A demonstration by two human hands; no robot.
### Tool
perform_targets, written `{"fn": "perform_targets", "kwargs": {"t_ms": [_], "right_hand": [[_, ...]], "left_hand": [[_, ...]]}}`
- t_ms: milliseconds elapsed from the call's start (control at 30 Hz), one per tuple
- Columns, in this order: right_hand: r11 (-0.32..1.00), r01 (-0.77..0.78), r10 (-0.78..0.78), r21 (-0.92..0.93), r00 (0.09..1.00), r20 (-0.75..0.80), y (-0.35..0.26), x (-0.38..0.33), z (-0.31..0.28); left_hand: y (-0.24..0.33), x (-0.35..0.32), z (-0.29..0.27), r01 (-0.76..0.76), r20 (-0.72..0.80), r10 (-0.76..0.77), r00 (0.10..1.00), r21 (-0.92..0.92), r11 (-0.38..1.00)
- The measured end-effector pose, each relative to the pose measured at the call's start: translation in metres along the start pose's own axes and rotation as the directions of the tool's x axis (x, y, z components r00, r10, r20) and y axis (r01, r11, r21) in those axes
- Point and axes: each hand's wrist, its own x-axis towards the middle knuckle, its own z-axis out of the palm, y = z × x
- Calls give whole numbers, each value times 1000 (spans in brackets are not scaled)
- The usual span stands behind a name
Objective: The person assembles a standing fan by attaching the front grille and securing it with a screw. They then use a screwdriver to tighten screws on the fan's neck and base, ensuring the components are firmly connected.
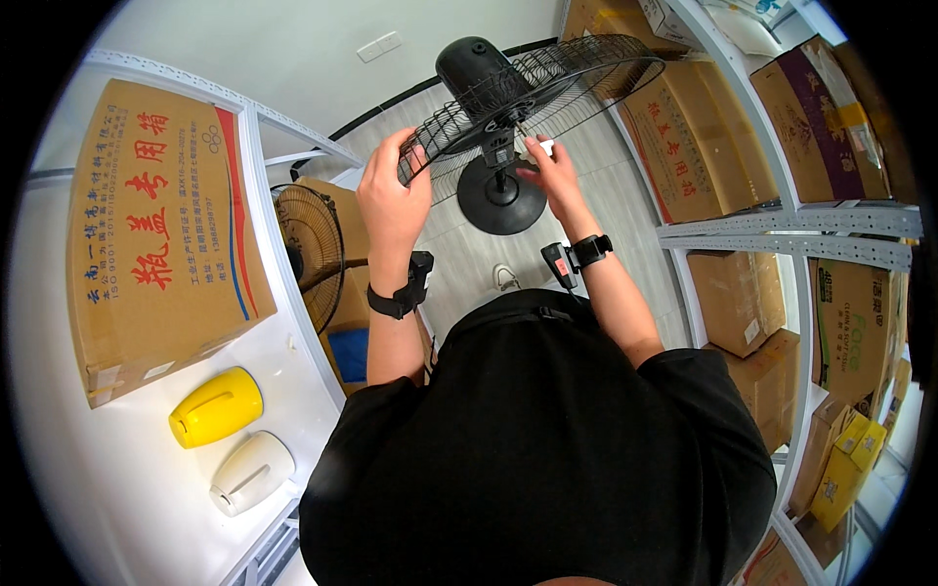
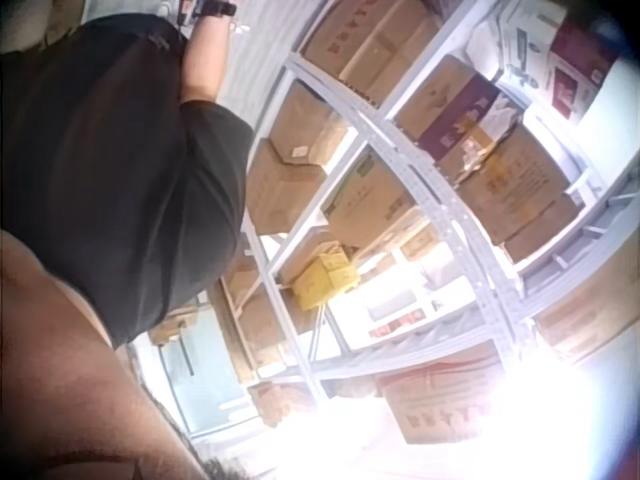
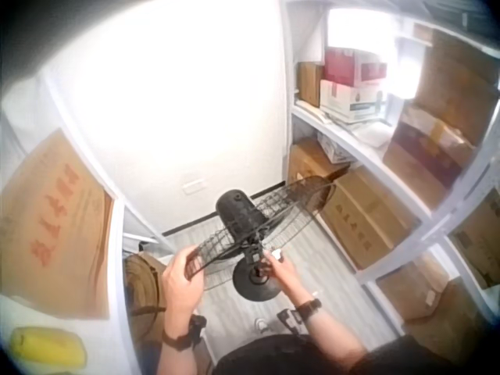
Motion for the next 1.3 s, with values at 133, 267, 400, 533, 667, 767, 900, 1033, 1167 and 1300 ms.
{"fn": "perform_targets", "kwargs": {"t_ms": [133,267,400,533,667,767,900,1033,1167,1300], "right_hand": [[991,126,-129,-35,986,-103,4,11,-9],[995,32,-33,90,999,10,2,12,-11],[999,22,-20,-26,997,80,-1,-3,1],[998,-32,27,45,993,114,4,0,-3],[999,15,-15,41,1000,-19,4,5,-4],[990,52,-47,133,998,-44,0,6,-4],[971,-58,45,231,997,59,-1,8,-8],[992,-27,15,127,995,98,-3,-1,2],[991,-62,43,114,986,163,-2,-1,-4],[974,-177,152,140,973,171,3,-2,-27]], "left_hand": [[1,-1,0,-17,-13,18,1000,39,999],[1,-1,0,-3,-18,3,1000,32,999],[2,0,-1,-7,-14,7,1000,37,999],[-1,-1,1,-6,-11,5,1000,-20,1000],[1,-1,1,-14,-10,14,1000,8,1000],[2,-1,1,-12,-21,12,1000,-1,1000],[2,-1,1,-3,-18,3,1000,0,1000],[1,-1,0,9,-19,-8,1000,15,1000],[-1,-1,-1,4,-16,-4,1000,12,1000],[-1,0,0,28,-15,-28,999,-3,1000]]}}
